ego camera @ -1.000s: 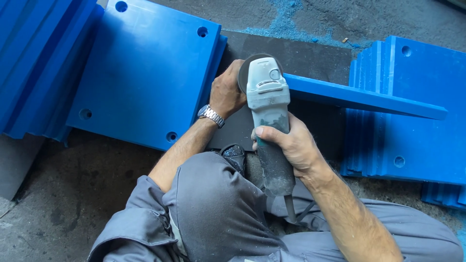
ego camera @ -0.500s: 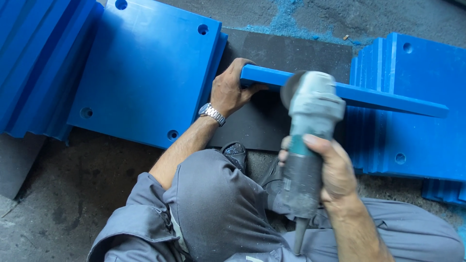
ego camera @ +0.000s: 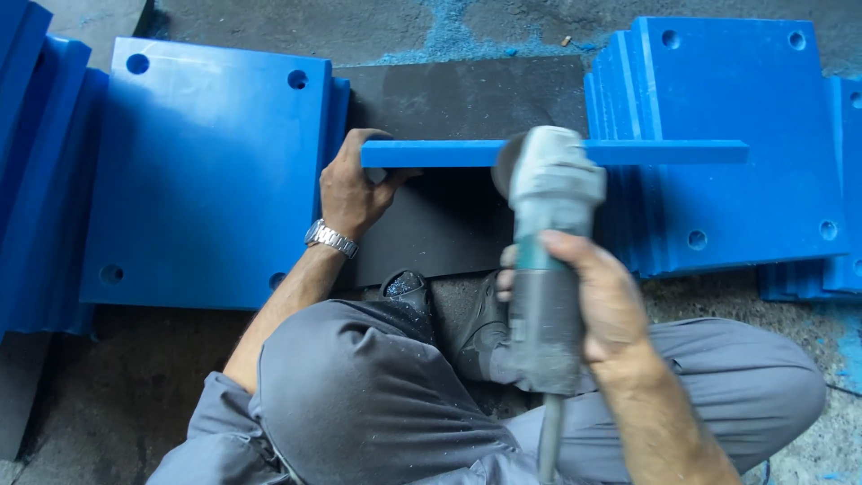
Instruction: Using an angle grinder to smooth and finish the edges of blue plastic plates on a workshop floor.
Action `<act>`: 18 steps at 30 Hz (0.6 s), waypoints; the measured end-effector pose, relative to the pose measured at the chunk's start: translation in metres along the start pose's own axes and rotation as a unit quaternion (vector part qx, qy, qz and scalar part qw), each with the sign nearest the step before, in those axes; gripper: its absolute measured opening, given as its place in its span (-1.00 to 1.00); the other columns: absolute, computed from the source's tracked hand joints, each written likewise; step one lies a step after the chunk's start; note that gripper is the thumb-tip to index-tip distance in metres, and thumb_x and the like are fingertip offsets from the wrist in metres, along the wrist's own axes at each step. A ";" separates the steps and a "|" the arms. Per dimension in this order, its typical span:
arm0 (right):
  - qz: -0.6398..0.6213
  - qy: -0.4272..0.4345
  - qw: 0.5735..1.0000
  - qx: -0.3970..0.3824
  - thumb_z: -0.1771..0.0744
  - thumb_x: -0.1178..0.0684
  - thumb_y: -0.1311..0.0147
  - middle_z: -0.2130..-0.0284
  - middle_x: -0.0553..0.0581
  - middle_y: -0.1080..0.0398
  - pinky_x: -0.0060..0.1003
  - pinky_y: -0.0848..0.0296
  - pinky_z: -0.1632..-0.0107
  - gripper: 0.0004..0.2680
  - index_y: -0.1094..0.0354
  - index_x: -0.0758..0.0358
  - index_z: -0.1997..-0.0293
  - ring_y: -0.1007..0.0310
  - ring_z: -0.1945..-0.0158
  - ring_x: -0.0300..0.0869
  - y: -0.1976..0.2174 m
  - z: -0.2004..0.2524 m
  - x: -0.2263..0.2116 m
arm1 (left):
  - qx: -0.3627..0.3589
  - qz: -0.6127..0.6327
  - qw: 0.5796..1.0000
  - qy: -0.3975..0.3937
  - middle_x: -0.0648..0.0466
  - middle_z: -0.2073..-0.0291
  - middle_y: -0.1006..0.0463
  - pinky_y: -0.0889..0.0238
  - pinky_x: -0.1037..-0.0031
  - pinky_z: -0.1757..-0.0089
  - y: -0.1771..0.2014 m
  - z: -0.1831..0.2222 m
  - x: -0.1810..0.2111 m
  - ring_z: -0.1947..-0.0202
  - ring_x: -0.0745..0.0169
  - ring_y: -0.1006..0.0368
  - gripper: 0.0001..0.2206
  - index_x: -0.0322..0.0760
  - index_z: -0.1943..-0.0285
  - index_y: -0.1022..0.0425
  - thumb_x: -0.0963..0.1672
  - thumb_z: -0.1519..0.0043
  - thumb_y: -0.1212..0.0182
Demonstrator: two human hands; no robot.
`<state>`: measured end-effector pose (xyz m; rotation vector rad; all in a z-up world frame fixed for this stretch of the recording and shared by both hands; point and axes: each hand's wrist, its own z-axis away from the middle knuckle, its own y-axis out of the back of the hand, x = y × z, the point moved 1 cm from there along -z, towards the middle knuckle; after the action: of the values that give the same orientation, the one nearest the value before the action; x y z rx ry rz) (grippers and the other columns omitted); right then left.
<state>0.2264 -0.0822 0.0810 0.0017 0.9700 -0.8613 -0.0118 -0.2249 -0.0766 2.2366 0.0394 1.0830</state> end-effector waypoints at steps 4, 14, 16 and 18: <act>-0.019 0.035 0.992 0.121 -0.27 -0.09 -0.16 0.27 0.28 -0.50 -0.17 -0.63 0.14 -0.58 -0.30 0.47 -0.11 -0.58 0.28 -0.08 0.064 0.013 -0.020 | 0.002 -0.014 1.000 -0.003 0.05 0.22 -0.64 -0.48 0.38 0.38 0.000 0.000 -0.001 0.35 0.11 -0.63 -0.56 -0.20 0.01 -0.47 0.01 -0.10 -0.60; -0.046 0.129 0.985 0.109 -0.30 -0.12 -0.17 0.23 0.27 -0.47 -0.15 -0.61 0.12 -0.57 -0.26 0.47 -0.13 -0.56 0.22 -0.05 0.131 0.019 -0.023 | -0.006 -0.010 1.000 0.025 0.01 0.18 -0.65 -0.49 0.28 0.28 0.004 -0.001 0.002 0.27 0.02 -0.63 -0.55 -0.21 -0.03 -0.49 -0.02 -0.09 -0.61; -0.047 0.103 0.989 0.094 -0.28 -0.10 -0.20 0.25 0.27 -0.48 -0.17 -0.62 0.16 -0.57 -0.27 0.48 -0.11 -0.57 0.25 -0.07 0.106 0.018 -0.019 | -0.013 -0.012 0.999 0.027 -0.01 0.17 -0.65 -0.49 0.28 0.28 0.006 -0.001 0.003 0.25 0.01 -0.63 -0.55 -0.21 -0.03 -0.49 -0.02 -0.09 -0.62; -0.049 0.079 0.993 0.080 -0.25 -0.08 -0.22 0.27 0.27 -0.49 -0.18 -0.62 0.20 -0.57 -0.27 0.49 -0.10 -0.58 0.27 -0.09 0.087 0.013 -0.017 | -0.019 -0.012 0.999 0.028 -0.02 0.15 -0.65 -0.49 0.27 0.27 0.007 -0.002 0.004 0.24 0.00 -0.64 -0.55 -0.21 -0.04 -0.50 -0.02 -0.09 -0.62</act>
<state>0.2867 -0.0170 0.0693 0.1627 1.0524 -1.0387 -0.0122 -0.2287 -0.0691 2.1657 0.0694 1.1239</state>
